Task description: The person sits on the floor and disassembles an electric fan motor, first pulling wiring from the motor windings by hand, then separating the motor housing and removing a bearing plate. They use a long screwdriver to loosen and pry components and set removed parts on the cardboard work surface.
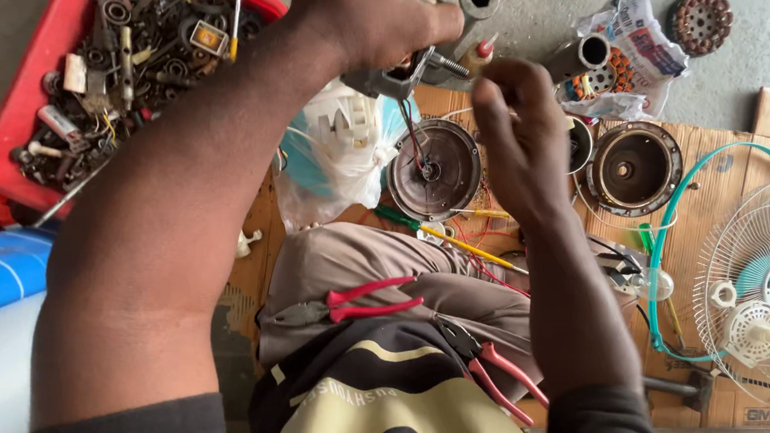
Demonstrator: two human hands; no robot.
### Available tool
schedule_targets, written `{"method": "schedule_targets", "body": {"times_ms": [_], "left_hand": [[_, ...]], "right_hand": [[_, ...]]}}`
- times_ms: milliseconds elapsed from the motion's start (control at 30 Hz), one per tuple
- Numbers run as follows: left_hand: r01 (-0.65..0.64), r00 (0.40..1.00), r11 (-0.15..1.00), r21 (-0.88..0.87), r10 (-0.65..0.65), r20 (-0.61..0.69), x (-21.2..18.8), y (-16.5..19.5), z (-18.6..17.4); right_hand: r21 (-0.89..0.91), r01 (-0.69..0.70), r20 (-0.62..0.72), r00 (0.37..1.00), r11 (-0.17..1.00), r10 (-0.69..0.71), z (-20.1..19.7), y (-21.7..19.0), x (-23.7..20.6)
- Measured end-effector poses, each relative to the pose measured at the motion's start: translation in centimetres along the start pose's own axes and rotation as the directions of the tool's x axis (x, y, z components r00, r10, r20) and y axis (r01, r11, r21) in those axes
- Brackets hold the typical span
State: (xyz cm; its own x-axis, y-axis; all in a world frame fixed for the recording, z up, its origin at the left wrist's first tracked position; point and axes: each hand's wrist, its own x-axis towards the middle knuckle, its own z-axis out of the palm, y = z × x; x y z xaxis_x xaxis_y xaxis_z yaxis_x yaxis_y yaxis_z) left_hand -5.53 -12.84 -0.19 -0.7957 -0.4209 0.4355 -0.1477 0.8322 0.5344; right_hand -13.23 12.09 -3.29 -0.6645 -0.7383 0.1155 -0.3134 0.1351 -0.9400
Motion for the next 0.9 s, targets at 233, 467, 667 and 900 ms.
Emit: {"method": "schedule_targets", "body": {"times_ms": [233,467,667,900], "left_hand": [[0.020,1.000,0.991,-0.133,-0.022,-0.013,-0.1,0.3,-1.2],[-0.021,0.999,0.987,-0.158,0.013,-0.046,-0.2,0.1,-0.9],[0.005,1.000,0.995,-0.101,-0.007,-0.020,0.0,0.6,-1.4],[0.144,0.982,0.980,-0.138,-0.124,0.145,0.6,1.5,-3.3]], "right_hand": [[-0.232,0.204,0.086,0.978,0.951,-0.189,3.2,-3.5,3.0],[0.535,-0.662,0.336,0.737,0.524,0.587,1.8,-2.4,4.2],[0.295,-0.740,0.434,0.668,0.605,0.605,0.1,-4.3,5.6],[0.253,-0.715,0.533,0.665,0.651,0.523,0.0,-4.7,6.6]]}}
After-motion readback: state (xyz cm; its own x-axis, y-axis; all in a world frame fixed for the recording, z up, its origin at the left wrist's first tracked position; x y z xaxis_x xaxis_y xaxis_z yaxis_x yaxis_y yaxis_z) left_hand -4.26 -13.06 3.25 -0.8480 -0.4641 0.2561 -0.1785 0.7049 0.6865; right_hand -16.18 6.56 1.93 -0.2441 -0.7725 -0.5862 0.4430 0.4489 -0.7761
